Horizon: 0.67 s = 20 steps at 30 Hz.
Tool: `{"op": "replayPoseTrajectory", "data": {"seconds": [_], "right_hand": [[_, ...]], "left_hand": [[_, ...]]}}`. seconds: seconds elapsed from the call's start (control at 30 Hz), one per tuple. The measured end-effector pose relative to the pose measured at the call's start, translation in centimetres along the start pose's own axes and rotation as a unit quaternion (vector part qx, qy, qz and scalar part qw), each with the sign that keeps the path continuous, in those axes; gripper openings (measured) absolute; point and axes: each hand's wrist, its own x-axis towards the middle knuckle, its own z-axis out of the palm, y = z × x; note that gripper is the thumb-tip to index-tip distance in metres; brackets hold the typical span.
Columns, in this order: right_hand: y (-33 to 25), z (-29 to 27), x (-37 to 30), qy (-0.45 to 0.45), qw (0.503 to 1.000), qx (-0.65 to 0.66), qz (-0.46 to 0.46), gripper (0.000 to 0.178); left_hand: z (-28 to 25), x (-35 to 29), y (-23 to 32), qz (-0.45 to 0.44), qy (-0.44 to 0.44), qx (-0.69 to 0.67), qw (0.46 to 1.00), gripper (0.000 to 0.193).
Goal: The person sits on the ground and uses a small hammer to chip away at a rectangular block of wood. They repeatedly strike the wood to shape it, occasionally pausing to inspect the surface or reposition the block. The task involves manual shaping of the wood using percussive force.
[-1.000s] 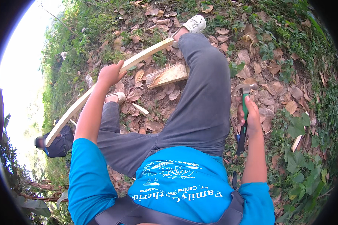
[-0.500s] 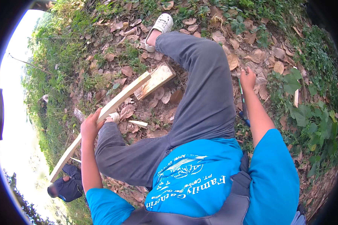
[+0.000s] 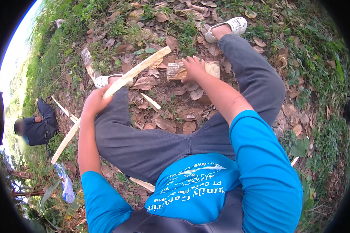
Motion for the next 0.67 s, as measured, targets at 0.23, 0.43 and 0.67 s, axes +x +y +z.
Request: {"op": "replayPoseTrajectory", "data": {"seconds": [0.23, 0.43, 0.67], "right_hand": [[-1.3, 1.7, -0.1, 0.028, 0.996, -0.083, 0.018, 0.103], [1.0, -5.3, -5.2, 0.082, 0.986, 0.102, -0.107, 0.095], [3.5, -5.9, -10.7, 0.109, 0.928, 0.299, -0.192, 0.102]], "left_hand": [[1.3, -1.3, -5.2, -0.028, -0.073, -0.083, 0.993, 0.049], [3.0, -1.7, -7.2, -0.013, -0.073, -0.138, 0.988, 0.061], [1.4, -1.5, -2.9, 0.031, -0.079, -0.091, 0.992, 0.050]]}}
